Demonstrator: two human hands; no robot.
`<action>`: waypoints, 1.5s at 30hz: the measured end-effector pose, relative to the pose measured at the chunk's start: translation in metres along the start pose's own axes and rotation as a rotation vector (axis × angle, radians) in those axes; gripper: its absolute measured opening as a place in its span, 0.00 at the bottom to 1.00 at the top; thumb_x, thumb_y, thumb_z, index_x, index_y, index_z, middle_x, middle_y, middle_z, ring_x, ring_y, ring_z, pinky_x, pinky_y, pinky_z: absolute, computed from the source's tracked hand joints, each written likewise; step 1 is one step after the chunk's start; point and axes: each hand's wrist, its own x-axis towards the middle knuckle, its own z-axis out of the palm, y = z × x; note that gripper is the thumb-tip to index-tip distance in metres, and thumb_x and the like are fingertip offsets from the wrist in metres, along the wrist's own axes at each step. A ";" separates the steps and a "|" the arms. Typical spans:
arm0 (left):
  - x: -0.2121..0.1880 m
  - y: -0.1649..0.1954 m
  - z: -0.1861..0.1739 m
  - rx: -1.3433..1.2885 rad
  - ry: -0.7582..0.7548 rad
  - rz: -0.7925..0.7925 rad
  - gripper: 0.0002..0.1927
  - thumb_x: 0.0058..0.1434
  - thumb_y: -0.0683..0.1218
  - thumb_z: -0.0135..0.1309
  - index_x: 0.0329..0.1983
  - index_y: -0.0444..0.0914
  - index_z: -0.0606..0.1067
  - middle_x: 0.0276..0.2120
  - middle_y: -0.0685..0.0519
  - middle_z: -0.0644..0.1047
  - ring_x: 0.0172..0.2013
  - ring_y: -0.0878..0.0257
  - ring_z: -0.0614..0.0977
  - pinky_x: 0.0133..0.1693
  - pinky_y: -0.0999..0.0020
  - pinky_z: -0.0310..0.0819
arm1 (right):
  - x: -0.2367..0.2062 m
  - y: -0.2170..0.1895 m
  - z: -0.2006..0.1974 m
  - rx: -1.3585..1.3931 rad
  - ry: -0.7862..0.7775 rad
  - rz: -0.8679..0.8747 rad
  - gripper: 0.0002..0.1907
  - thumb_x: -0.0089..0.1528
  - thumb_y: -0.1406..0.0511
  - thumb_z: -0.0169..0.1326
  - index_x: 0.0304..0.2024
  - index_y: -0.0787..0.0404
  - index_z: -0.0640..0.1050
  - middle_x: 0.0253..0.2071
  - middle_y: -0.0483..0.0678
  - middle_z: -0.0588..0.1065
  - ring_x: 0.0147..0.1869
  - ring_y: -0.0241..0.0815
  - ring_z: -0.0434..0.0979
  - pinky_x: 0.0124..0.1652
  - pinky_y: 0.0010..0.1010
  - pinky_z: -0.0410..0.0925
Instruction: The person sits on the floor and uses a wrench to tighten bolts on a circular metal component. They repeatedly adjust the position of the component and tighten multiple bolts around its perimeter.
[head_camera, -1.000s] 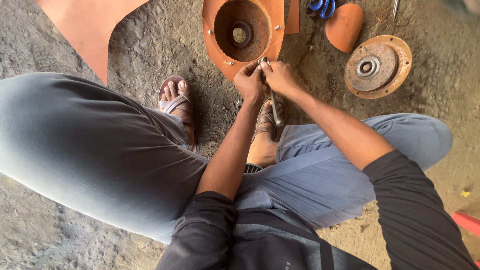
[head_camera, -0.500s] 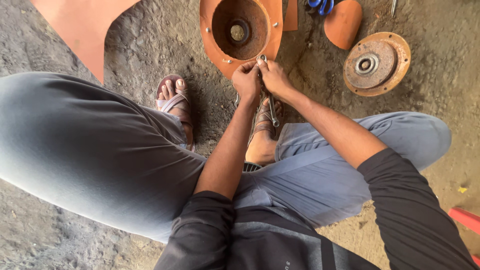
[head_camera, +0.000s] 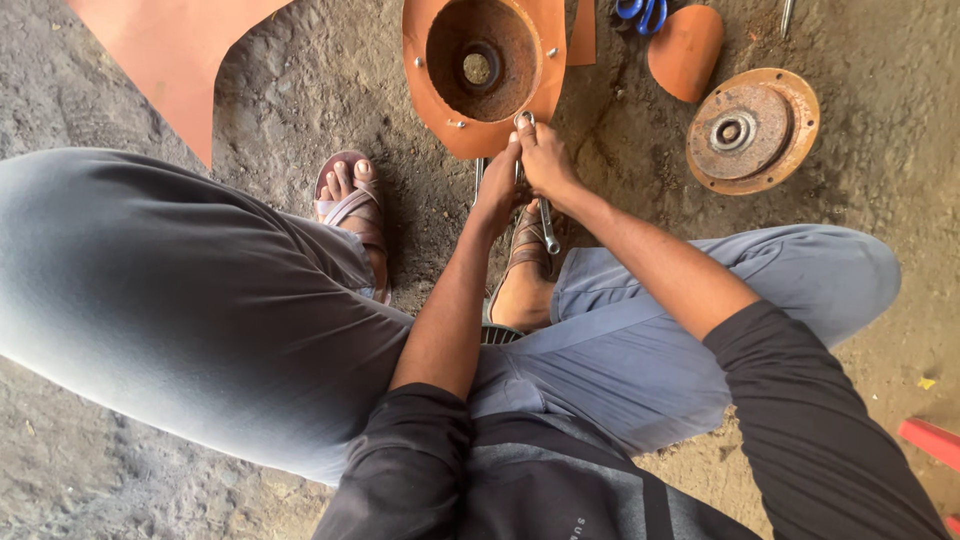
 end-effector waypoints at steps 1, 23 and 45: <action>-0.001 0.000 -0.002 -0.044 -0.052 -0.021 0.27 0.66 0.66 0.43 0.44 0.39 0.74 0.27 0.57 0.74 0.25 0.66 0.74 0.28 0.70 0.69 | 0.001 0.001 0.002 -0.016 0.028 -0.042 0.29 0.70 0.45 0.41 0.42 0.63 0.77 0.37 0.57 0.79 0.41 0.55 0.81 0.40 0.45 0.71; 0.007 -0.023 -0.005 -0.358 -0.075 -0.206 0.19 0.65 0.60 0.53 0.39 0.40 0.74 0.20 0.55 0.74 0.18 0.64 0.72 0.20 0.68 0.63 | -0.009 0.022 0.003 -0.291 0.042 -0.409 0.36 0.62 0.43 0.60 0.41 0.74 0.71 0.27 0.58 0.77 0.29 0.50 0.82 0.28 0.38 0.74; -0.009 -0.016 0.004 1.661 0.223 0.010 0.13 0.59 0.52 0.62 0.42 0.40 0.83 0.43 0.45 0.82 0.46 0.48 0.84 0.40 0.54 0.83 | 0.052 0.030 -0.081 -0.279 0.469 -0.753 0.10 0.62 0.65 0.62 0.41 0.59 0.74 0.40 0.47 0.74 0.38 0.38 0.76 0.35 0.31 0.73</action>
